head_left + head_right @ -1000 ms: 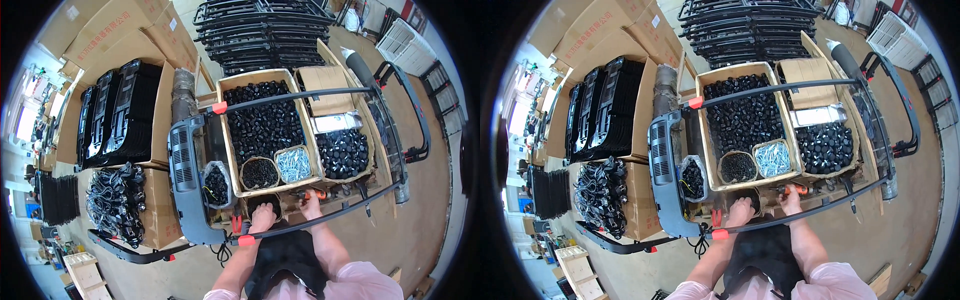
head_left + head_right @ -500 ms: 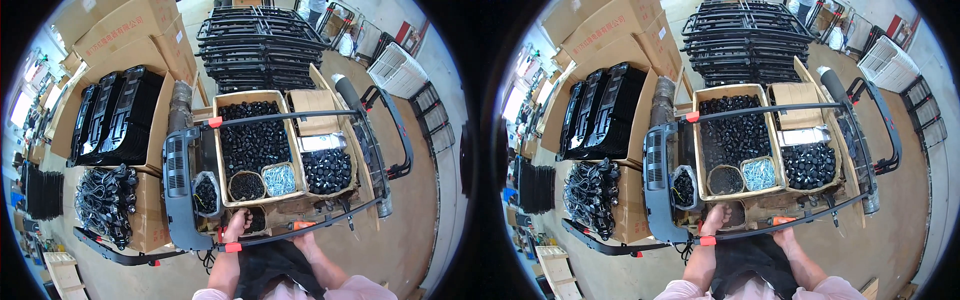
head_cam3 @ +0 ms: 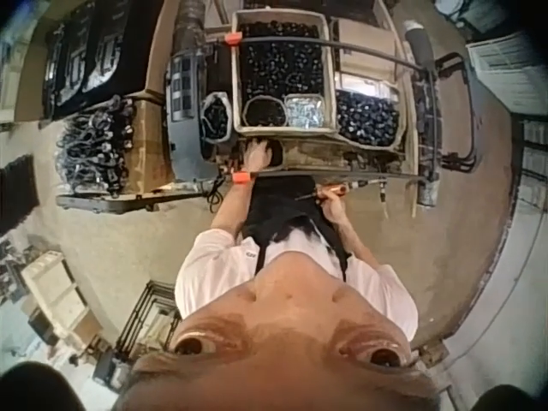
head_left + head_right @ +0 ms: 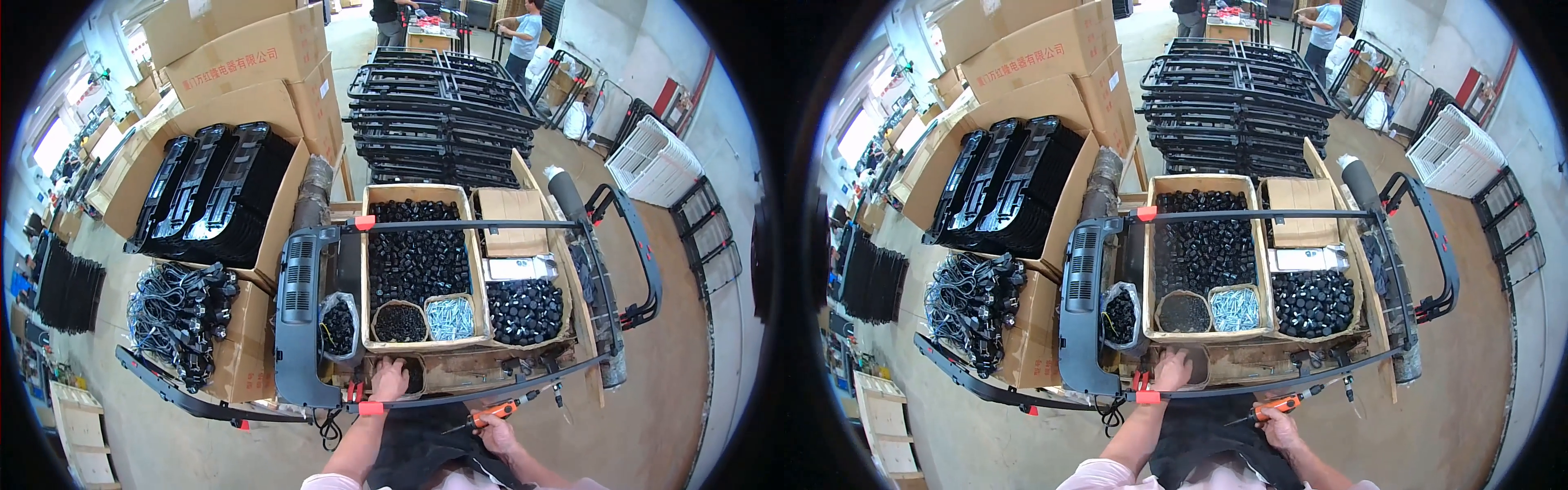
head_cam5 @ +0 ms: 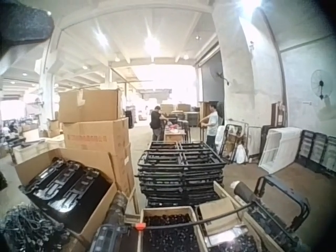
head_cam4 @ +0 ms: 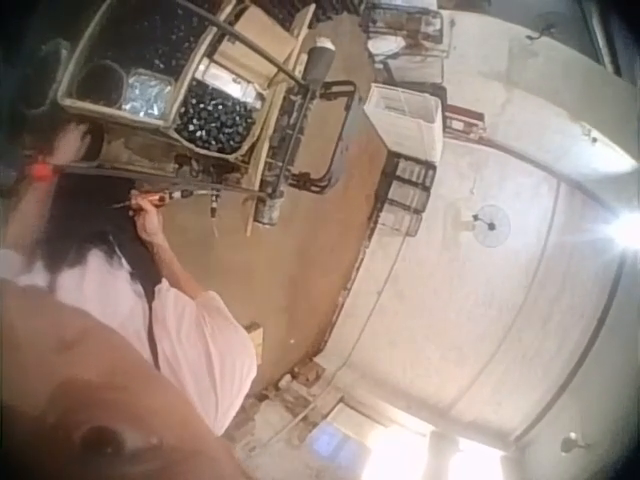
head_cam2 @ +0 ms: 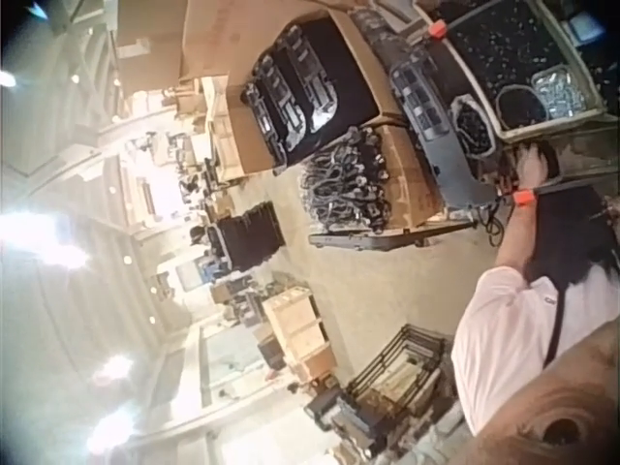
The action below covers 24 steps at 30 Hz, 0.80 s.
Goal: Assembling plastic components using a pneumatic screwdriver and screws in a factory setting.
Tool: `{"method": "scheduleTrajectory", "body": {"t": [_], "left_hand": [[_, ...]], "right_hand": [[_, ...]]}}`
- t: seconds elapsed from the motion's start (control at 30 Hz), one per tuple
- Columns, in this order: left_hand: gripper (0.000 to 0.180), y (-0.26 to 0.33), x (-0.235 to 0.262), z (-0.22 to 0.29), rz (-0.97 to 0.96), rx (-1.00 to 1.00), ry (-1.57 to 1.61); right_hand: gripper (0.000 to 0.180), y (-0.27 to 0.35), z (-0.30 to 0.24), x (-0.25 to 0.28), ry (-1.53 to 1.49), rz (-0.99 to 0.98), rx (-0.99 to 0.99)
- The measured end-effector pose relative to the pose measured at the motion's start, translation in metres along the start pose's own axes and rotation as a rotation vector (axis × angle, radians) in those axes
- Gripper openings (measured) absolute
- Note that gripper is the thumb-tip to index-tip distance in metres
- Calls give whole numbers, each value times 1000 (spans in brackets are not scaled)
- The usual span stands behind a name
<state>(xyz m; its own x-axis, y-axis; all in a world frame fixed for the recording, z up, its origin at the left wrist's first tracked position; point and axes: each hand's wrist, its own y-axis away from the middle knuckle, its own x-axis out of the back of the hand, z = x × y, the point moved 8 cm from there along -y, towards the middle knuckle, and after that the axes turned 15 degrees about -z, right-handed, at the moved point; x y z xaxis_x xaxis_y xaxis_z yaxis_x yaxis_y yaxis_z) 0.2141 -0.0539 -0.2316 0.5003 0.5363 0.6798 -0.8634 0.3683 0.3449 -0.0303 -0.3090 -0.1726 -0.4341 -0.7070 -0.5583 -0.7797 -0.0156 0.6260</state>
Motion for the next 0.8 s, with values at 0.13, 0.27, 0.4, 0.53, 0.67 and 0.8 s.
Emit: {"method": "scheduleTrajectory", "body": {"t": [0.13,0.27,0.4,0.53,0.67,0.8], "left_hand": [[44,13,13,27,-16,-14,-351],[51,22,20,38,-10,-72,-431],[60,32,26,44,146,-36,-490],[65,26,19,32,78,10,-461],[65,16,9,30,-41,48,-483],[57,12,0,30,-88,14,-518]], "right_hand": [[48,3,-11,2,53,-54,-3],[34,18,-35,-23,89,-53,32],[38,22,-44,-10,141,-81,104],[56,50,-80,-64,137,-156,245],[73,77,-127,-119,265,-243,294],[83,112,-210,-203,864,-459,746]]}}
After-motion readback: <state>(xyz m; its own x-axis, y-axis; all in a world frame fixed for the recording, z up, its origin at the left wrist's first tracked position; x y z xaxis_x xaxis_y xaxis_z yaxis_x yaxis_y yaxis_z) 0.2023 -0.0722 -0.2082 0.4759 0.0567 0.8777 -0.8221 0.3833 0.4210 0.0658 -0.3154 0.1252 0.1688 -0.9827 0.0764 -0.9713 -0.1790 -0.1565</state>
